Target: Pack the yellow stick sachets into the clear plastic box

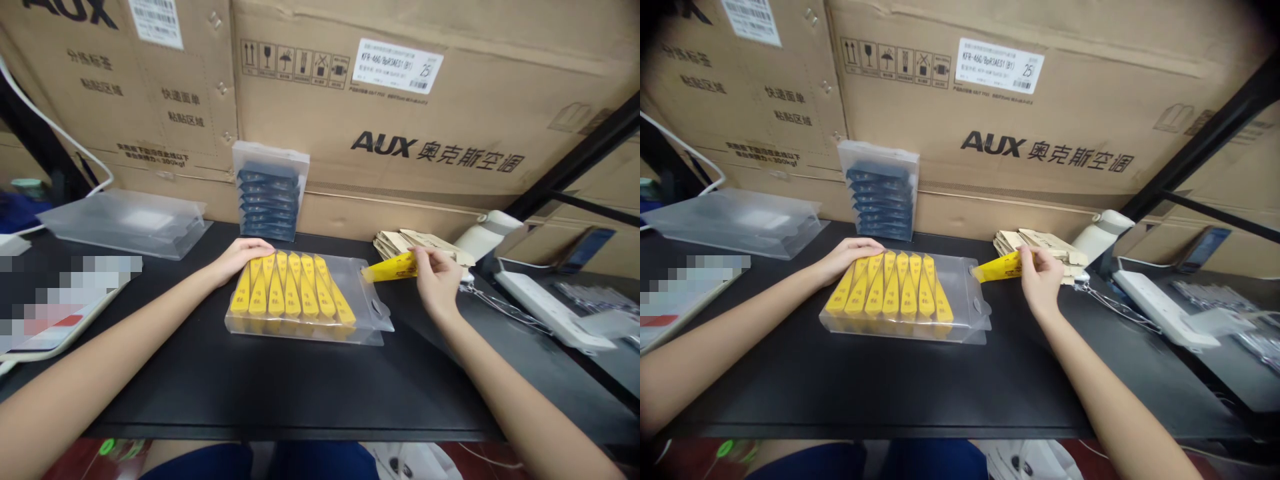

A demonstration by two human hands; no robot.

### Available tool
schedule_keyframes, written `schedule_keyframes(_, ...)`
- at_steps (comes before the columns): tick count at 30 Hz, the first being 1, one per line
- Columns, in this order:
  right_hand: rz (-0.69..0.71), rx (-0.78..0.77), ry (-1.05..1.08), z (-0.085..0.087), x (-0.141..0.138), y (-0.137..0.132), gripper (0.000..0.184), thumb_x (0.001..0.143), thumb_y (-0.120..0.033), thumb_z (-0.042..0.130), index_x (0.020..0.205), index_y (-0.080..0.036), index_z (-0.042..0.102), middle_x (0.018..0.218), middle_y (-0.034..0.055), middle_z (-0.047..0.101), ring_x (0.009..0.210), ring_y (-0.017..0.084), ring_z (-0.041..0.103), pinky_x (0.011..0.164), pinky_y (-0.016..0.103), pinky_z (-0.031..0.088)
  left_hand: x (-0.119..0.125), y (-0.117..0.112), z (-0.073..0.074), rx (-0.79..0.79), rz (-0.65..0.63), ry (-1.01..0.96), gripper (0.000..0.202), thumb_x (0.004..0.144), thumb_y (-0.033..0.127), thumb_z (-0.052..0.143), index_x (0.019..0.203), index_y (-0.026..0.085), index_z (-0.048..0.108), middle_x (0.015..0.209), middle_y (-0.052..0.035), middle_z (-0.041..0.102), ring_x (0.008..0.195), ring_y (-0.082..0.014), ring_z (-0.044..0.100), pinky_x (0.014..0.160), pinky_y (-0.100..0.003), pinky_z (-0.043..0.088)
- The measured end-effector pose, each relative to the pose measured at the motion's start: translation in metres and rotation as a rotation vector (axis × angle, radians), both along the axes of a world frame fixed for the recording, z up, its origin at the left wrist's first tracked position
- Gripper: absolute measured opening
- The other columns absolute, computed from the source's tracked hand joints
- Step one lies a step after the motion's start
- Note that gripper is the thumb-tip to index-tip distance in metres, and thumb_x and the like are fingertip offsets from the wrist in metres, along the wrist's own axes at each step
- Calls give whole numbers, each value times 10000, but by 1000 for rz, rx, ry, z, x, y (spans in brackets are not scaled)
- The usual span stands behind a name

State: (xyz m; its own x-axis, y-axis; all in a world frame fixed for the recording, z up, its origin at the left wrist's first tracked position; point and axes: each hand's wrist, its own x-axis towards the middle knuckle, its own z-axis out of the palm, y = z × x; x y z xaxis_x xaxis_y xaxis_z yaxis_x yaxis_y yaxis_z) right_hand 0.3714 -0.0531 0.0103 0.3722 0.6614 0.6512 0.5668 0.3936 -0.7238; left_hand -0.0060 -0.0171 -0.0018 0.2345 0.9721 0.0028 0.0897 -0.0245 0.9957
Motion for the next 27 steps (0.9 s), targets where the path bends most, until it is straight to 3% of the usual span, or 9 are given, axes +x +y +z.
schedule_keyframes(4, -57, 59, -6, 5, -3, -4, 297, 760, -450, 666, 737, -154, 670, 658, 47, 669, 583, 182, 623, 570, 316, 509, 0, -1, 0, -4, 2, 5, 249, 641, 400, 764, 789, 201, 741, 795, -14, 719, 793, -202, 650, 765, -298, 474)
schedule_keyframes(6, -48, 16, -47, 6, -3, -6, 305, 736, -462, 691, 715, -159, 666, 657, 51, 670, 585, 187, 623, 553, 312, 500, -1, -1, 1, -2, 2, 8, 252, 639, 402, 765, 789, 201, 741, 798, -15, 720, 797, -202, 651, 770, -298, 475)
schedule_keyframes(12, 183, -441, -192, 2, -1, -4, 387, 675, -527, 725, 761, -151, 695, 732, 84, 712, 616, 198, 640, 526, 287, 484, -1, -1, 1, -2, 2, 11, 280, 635, 416, 765, 805, 195, 738, 814, -27, 723, 821, -225, 660, 793, -323, 484)
schedule_keyframes(16, 356, -666, -136, 0, -5, -6, 432, 611, -513, 779, 827, -146, 707, 779, 93, 730, 681, 208, 669, 584, 287, 514, -1, 0, -1, 5, 2, 20, 280, 640, 419, 760, 808, 196, 736, 810, -29, 723, 824, -232, 663, 800, -335, 489)
schedule_keyframes(21, 442, -740, 27, 3, -7, -9, 442, 639, -516, 772, 894, -160, 711, 769, 79, 736, 635, 186, 666, 553, 276, 509, -1, 1, -1, 9, -3, 20, 278, 640, 418, 762, 807, 196, 738, 807, -28, 726, 821, -228, 664, 802, -331, 489)
schedule_keyframes(27, 509, -786, 141, 1, -7, -7, 394, 620, -481, 800, 834, -161, 713, 743, 67, 729, 637, 170, 667, 586, 270, 512, -2, 1, -1, 15, -1, 24, 287, 640, 427, 762, 809, 196, 740, 816, -33, 729, 827, -231, 666, 804, -334, 490)
